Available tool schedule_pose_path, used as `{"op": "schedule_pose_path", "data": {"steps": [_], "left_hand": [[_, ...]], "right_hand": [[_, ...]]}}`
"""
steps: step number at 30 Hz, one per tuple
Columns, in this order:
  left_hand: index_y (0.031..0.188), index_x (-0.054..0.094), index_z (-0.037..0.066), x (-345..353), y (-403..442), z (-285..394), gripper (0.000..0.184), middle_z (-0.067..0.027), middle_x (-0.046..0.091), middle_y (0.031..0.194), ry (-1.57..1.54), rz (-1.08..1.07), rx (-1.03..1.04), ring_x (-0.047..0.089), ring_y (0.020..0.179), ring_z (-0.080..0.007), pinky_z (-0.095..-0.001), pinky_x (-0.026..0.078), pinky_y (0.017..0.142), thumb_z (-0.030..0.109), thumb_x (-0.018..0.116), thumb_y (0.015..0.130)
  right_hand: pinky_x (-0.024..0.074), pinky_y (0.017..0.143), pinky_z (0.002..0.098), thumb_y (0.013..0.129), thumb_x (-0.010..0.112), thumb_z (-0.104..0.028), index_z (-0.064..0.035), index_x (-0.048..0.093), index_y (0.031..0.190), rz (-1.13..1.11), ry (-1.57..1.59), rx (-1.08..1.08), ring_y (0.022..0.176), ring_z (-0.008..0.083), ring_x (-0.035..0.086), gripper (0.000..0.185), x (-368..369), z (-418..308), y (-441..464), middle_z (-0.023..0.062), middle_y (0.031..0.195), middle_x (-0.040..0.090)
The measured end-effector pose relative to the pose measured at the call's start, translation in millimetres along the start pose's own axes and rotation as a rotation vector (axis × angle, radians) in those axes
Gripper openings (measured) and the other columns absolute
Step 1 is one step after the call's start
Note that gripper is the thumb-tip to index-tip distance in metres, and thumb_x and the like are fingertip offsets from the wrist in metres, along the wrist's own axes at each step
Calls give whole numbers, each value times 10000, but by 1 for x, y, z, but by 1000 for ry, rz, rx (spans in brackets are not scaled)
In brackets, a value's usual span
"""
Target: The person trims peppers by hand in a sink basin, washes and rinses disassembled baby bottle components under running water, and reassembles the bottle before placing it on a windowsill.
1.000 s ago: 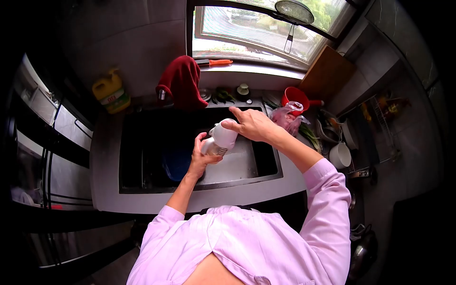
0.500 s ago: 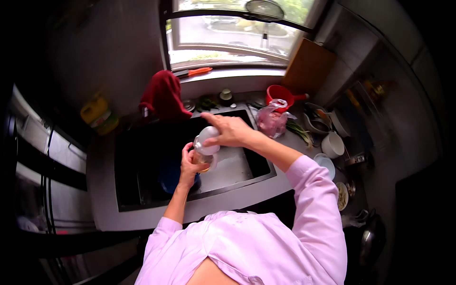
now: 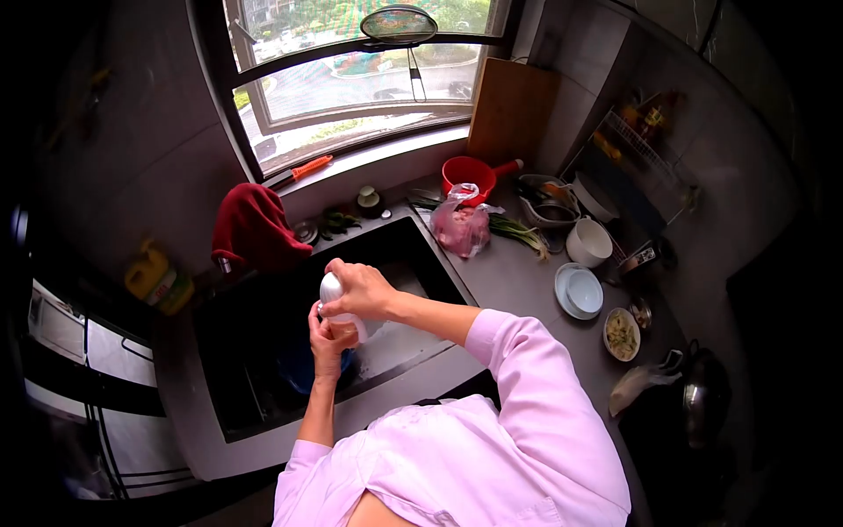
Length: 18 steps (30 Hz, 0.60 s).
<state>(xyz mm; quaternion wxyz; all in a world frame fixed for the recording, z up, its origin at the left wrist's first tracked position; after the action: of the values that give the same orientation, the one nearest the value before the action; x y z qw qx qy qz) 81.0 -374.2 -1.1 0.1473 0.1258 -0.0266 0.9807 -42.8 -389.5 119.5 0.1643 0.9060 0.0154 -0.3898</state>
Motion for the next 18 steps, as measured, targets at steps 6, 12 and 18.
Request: {"op": "schedule_pose_path", "data": {"steps": [6,12,18], "left_hand": [[1395,73,99,0,13,17,1037,-204,421,1273,121,-59,124,417,1171,-281,-342,389,926,85,761,618],[1226,431,-32,-49,5,-36,601,-179,504,1186,173,178,-47,490,1092,-255,-323,391,916,115,687,702],[944,595,-13,-89,-28,-89,256,-30,589,817,262,402,-172,545,685,-89,-198,435,537,39,650,700]], "right_hand": [[499,685,344,561,745,-443,24,556,965,-30,20,201,721,290,634,646,-28,25,23,190,786,630],[516,545,318,557,743,-501,39,570,812,237,-165,210,600,246,633,621,-94,77,92,158,685,626],[505,630,361,554,721,-518,32,577,792,454,-444,435,702,281,641,616,-156,130,177,185,722,632]]}}
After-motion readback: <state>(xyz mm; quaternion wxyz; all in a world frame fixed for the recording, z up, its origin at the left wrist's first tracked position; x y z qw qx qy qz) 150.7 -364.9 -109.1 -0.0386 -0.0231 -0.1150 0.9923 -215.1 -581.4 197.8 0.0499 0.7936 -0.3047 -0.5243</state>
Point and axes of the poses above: each hand's wrist, its own y-axis towards the middle knuckle, its own x-axis out of the palm, z = x × y, the point moved 5 cm from there along y, towards the middle knuckle
